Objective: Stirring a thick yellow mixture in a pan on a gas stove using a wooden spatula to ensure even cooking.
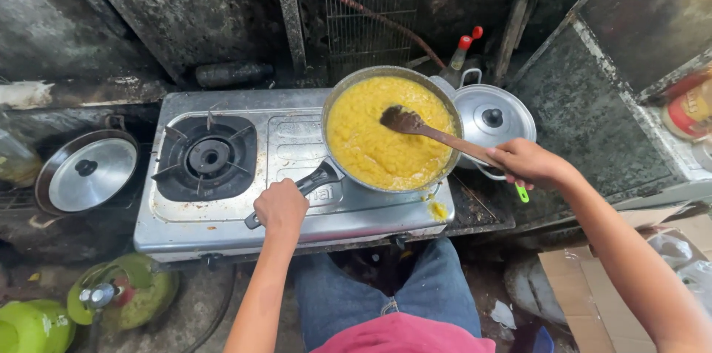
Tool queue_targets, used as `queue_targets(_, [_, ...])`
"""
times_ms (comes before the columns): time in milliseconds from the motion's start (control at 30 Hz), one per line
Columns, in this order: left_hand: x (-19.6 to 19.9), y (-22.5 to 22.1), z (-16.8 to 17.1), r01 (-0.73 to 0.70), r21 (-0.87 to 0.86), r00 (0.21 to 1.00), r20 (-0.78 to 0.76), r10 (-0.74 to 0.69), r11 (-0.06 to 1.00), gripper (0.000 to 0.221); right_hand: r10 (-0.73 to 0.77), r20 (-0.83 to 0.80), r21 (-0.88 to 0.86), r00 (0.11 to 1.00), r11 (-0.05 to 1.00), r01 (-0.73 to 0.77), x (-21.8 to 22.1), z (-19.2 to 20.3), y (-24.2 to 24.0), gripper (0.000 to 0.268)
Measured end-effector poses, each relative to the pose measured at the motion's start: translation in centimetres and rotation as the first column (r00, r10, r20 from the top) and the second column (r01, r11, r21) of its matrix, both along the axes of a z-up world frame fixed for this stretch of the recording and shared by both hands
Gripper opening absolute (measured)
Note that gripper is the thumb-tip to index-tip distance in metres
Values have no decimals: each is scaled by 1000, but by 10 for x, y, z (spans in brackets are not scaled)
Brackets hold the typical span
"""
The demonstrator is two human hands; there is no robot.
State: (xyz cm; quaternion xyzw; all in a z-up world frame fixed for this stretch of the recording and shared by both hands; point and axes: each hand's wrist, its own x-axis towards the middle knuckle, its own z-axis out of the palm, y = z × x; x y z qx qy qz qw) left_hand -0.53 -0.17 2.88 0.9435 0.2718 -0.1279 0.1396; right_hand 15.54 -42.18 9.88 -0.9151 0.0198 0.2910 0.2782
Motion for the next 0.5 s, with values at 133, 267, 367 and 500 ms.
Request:
queue_targets(133, [3,2,-27,10,102,991,-134,4,995,17,276,-12,-355,961,897,-263,-23,76,5,40])
queue_targets(267, [5,1,-22,-11,77,987,-158,23,997,19,450,70,-704,890,655,-275,-49,111,0,32])
queue_targets(367, [2,1,-25,-13,80,988,-151,25,997,18,530,41,-815,847,509,-279,-62,120,-5,38])
queue_targets(500, [3,1,-23,-17,78,990,-135,27,997,18,838,141,-953,527,259,-157,-59,87,-46,37])
